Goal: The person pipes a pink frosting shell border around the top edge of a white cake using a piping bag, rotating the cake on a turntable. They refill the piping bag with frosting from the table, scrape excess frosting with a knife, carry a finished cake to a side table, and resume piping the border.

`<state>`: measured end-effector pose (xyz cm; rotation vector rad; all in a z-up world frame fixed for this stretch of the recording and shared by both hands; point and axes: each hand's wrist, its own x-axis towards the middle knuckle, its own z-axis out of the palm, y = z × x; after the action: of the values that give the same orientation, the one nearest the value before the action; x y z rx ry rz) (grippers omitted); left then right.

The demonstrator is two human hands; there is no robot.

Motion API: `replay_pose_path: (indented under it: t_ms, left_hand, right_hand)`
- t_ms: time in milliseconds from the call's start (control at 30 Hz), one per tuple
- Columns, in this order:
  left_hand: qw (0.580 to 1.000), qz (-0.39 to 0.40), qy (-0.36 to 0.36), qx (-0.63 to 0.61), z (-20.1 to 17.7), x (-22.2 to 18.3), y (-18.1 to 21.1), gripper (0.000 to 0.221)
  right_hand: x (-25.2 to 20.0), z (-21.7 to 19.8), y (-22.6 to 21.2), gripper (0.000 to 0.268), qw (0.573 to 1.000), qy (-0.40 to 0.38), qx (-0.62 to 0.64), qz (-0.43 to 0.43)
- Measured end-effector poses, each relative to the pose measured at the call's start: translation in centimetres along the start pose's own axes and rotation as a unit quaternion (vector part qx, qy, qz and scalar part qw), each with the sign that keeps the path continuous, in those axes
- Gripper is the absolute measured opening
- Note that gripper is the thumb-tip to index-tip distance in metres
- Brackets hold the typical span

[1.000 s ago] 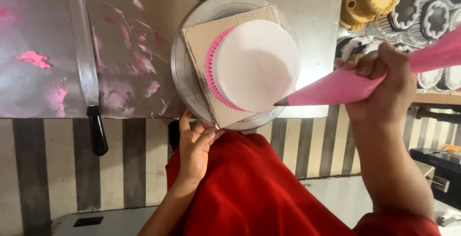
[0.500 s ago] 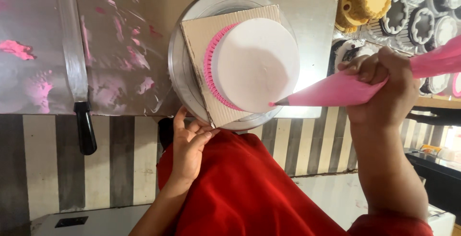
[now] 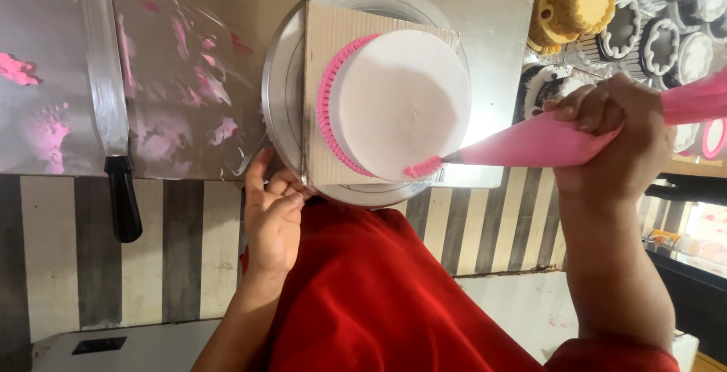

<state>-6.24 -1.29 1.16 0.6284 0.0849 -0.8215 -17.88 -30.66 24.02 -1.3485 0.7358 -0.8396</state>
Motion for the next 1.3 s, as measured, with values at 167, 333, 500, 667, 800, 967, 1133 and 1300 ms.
replay_pose_path:
  t_ms: [167,333,500,667,800,967,1133,1300]
  left_hand:
    - [1.0,-0.002,0.026,-0.007,0.2,0.2,0.3,0.084]
    - [0.999,-0.051,-0.001,-0.015,0.4,0.4,0.9,0.084]
    - [0.995,-0.006,-0.019,-0.096,-0.1,0.8,1.0,0.08]
    - [0.999,-0.009,0.013,-0.033,0.2,1.1,1.5,0.08]
    - [0.998,-0.059,-0.013,0.008,-0.4,1.0,1.1,0.08]
    - [0.997,-0.01,-0.029,-0.074,-0.4,1.2,1.4,0.08]
    - [0.999,0.007,0.001,-0.047,-0.3,1.2,1.5,0.08]
    - [0.999,-0.047,-0.018,0.015,-1.5,1.1,0.4,0.082]
  right_hand:
    - [0.1,0.3,-0.1,0.028,0.999,0.004,-0.037,-0.014]
    - [0.7,-0.2,0.0,0.028,0.999,0.002,-0.035,-0.016]
    - [0.9,0.4,-0.5,0.031,0.999,0.009,-0.03,-0.016]
    - [1.4,-0.4,-0.4,0.033,0.999,0.022,-0.03,-0.011]
    - [1.6,-0.4,-0.5,0.034,0.999,0.02,-0.027,-0.01]
    - [1.7,0.2,-0.6,0.034,0.997,-0.003,-0.061,-0.041]
    - [2.0,1.0,-1.0,0.036,0.998,0.006,-0.061,-0.034]
    - [2.8,0.5,-0.8,0.038,0.996,-0.009,-0.068,-0.052]
